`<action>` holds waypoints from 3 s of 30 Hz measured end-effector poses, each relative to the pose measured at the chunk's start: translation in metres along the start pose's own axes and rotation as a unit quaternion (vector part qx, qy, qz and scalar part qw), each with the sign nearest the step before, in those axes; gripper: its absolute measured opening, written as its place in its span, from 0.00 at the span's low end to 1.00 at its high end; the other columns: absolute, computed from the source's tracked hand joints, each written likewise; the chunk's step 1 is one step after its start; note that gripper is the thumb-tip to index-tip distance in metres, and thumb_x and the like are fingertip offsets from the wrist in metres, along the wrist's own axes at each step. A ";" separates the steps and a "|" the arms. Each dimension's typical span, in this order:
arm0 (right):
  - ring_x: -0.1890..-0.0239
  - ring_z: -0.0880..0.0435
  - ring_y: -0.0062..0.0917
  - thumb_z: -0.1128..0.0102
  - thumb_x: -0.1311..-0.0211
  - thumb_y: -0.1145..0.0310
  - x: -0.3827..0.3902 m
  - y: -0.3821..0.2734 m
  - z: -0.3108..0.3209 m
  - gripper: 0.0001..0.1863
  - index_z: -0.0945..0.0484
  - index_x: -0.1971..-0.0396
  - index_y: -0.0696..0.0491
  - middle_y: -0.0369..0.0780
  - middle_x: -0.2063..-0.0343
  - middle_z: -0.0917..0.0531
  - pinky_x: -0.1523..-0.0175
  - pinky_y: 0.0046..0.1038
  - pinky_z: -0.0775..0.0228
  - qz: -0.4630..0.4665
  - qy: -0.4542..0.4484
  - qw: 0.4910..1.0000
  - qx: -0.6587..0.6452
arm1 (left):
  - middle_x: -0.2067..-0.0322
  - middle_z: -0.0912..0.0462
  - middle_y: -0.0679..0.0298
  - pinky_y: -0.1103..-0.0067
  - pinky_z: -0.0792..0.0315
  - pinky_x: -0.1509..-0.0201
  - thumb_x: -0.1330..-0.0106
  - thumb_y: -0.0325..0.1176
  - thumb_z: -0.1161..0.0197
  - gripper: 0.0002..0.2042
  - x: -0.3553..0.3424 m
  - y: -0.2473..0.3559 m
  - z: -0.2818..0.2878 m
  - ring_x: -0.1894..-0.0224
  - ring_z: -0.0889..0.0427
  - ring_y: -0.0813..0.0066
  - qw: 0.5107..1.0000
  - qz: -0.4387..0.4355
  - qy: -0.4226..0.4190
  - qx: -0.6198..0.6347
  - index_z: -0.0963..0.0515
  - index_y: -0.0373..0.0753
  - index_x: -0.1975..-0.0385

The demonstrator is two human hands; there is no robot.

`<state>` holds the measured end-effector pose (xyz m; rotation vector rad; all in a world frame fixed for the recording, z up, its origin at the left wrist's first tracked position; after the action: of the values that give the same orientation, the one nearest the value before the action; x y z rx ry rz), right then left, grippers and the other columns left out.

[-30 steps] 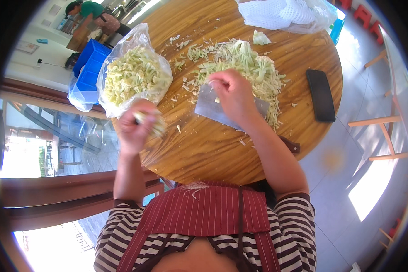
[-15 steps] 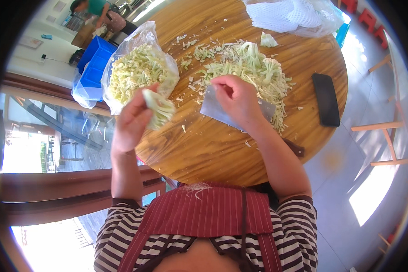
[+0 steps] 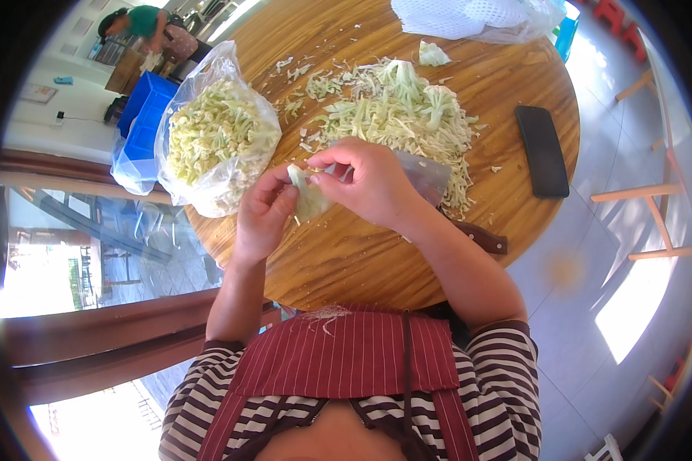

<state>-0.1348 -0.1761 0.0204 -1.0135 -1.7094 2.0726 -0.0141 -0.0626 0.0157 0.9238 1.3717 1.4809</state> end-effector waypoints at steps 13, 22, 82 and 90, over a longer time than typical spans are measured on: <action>0.68 0.18 0.32 0.38 0.42 0.75 0.002 0.000 -0.013 0.07 0.20 0.63 0.58 0.45 0.68 0.18 0.62 0.28 0.27 0.101 -0.138 0.950 0.262 | 0.61 0.21 0.62 0.81 0.27 0.53 0.29 0.23 0.52 0.13 0.004 -0.020 0.002 0.58 0.23 0.79 0.990 0.109 -0.073 0.061 0.31 0.31 0.47; 0.65 0.22 0.15 0.43 0.34 0.73 -0.001 0.015 -0.012 0.07 0.20 0.59 0.57 0.35 0.67 0.19 0.60 0.20 0.28 -0.079 -0.139 0.986 -0.044 | 0.61 0.21 0.64 0.83 0.27 0.54 0.29 0.25 0.49 0.12 0.012 -0.019 0.009 0.59 0.22 0.81 0.983 0.101 -0.010 0.150 0.28 0.31 0.48; 0.71 0.19 0.15 0.36 0.44 0.74 0.006 0.007 -0.022 0.09 0.18 0.63 0.60 0.39 0.73 0.16 0.65 0.21 0.26 -0.039 -0.090 0.995 0.031 | 0.53 0.20 0.64 0.81 0.28 0.47 0.34 0.19 0.42 0.19 0.017 -0.017 0.005 0.53 0.23 0.80 0.997 0.029 0.019 0.071 0.28 0.31 0.43; 0.72 0.19 0.17 0.36 0.47 0.76 0.009 0.005 -0.022 0.09 0.18 0.65 0.60 0.41 0.75 0.16 0.65 0.22 0.26 -0.009 -0.060 0.993 0.101 | 0.55 0.20 0.63 0.82 0.29 0.47 0.35 0.18 0.43 0.14 0.016 -0.014 -0.002 0.53 0.23 0.79 0.997 0.029 0.051 -0.041 0.23 0.31 0.50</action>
<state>-0.1257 -0.1557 0.0118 -0.8249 -1.5173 2.2814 -0.0195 -0.0480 0.0012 0.8521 1.3557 1.6351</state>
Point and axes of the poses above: each hand's wrist, its own x-axis away from the middle knuckle, its own z-axis out of the back of the hand, y = z × x, the point moved 7 cm from there along -x, towards the middle knuckle
